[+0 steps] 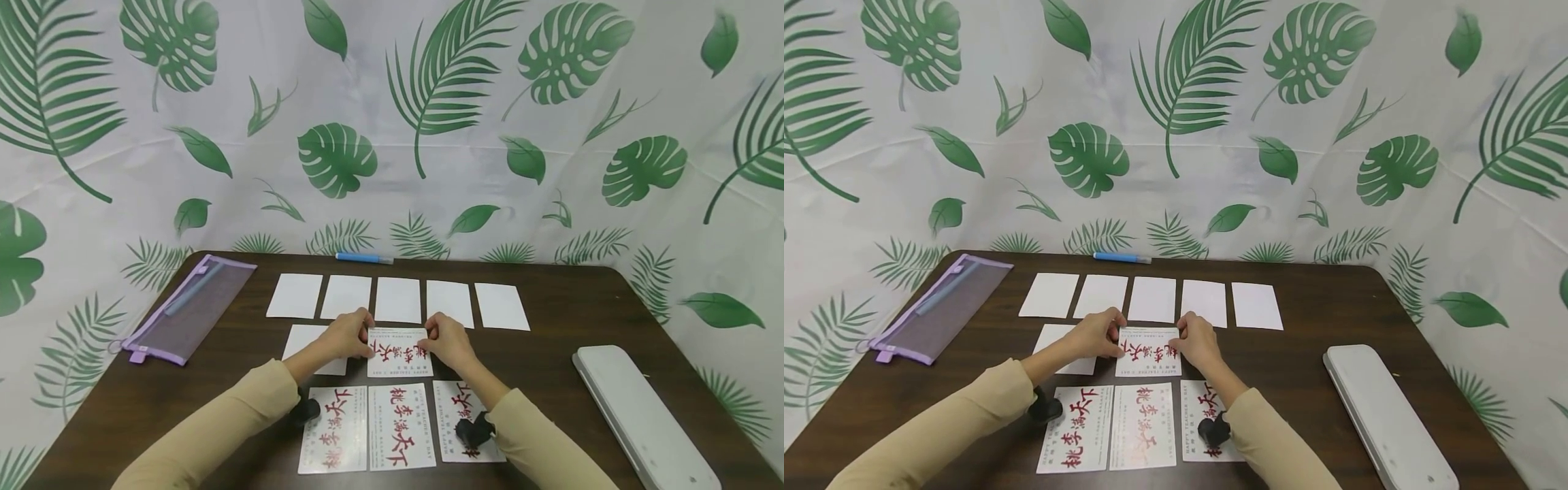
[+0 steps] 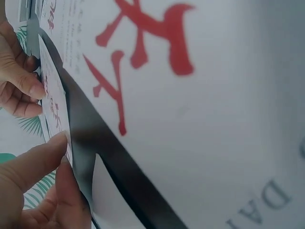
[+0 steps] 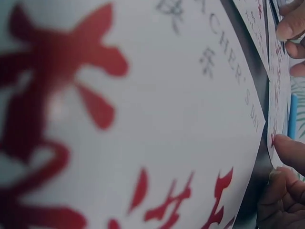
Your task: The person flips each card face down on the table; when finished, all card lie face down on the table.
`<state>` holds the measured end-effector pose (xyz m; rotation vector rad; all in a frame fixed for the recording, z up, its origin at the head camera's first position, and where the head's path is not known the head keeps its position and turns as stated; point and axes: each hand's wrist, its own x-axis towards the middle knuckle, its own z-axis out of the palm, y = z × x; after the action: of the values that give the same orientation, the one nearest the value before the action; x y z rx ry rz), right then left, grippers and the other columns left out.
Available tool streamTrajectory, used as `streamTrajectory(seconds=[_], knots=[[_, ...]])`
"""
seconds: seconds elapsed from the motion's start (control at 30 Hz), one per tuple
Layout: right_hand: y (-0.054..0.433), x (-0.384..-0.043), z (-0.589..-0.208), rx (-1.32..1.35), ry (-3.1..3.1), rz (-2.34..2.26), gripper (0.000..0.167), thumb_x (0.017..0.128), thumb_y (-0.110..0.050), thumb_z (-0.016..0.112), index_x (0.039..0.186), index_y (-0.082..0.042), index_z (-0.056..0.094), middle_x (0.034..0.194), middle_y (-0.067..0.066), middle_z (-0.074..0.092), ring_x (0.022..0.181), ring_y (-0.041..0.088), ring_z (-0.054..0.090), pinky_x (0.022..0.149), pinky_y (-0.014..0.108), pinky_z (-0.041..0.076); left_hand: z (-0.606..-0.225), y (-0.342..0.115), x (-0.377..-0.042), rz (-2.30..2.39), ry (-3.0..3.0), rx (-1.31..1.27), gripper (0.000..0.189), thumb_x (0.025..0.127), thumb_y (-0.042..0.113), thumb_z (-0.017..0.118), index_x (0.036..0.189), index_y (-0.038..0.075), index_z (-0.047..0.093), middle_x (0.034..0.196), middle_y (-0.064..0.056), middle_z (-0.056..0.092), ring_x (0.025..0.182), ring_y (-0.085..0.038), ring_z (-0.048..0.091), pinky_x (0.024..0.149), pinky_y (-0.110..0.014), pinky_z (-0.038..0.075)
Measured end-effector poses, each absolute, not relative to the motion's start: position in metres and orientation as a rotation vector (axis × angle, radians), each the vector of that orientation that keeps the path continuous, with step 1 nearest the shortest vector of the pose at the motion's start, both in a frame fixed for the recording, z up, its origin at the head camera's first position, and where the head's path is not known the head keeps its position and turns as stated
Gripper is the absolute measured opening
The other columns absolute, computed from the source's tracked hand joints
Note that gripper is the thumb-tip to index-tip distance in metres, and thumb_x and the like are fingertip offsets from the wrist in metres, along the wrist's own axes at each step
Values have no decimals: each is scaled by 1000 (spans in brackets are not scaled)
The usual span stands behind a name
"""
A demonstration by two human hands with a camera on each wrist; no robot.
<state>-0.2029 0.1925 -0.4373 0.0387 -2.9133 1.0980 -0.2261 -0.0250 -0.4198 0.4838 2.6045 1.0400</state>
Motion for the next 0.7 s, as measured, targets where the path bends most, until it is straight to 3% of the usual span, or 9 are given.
streamTrajectory(seconds=[0.23, 0.33, 0.53, 0.7], knots=[[192, -201, -436, 31, -2879, 1121, 29, 75, -6, 76, 90, -6, 52, 79, 3, 55, 68, 15, 48, 61, 26, 38, -423, -26, -225, 953, 2739, 570, 49, 64, 6, 84, 102, 7, 54, 87, -5, 53, 76, -16, 47, 66, -28, 42], [192, -202, -437, 56, -2796, 1204, 25, 77, -4, 74, 89, -7, 52, 78, 3, 55, 68, 14, 49, 60, 24, 41, -425, -27, -224, 1041, 2723, 541, 47, 65, 3, 83, 101, 6, 53, 89, -6, 54, 77, -15, 51, 67, -28, 45], [195, -204, -432, -20, -2568, 1684, 20, 81, 3, 67, 93, -1, 52, 82, 6, 54, 66, 11, 55, 58, 23, 52, -419, -31, -220, 1493, 2482, 403, 38, 76, -2, 73, 109, 1, 55, 83, -6, 58, 71, -11, 58, 62, -24, 52], [196, -207, -428, -143, -2445, 1872, 20, 83, 2, 66, 96, 2, 51, 81, 3, 52, 64, 9, 53, 58, 23, 50, -410, -33, -217, 1815, 2177, 300, 33, 85, -3, 64, 116, -4, 55, 86, -5, 55, 74, -12, 61, 70, -29, 57]])
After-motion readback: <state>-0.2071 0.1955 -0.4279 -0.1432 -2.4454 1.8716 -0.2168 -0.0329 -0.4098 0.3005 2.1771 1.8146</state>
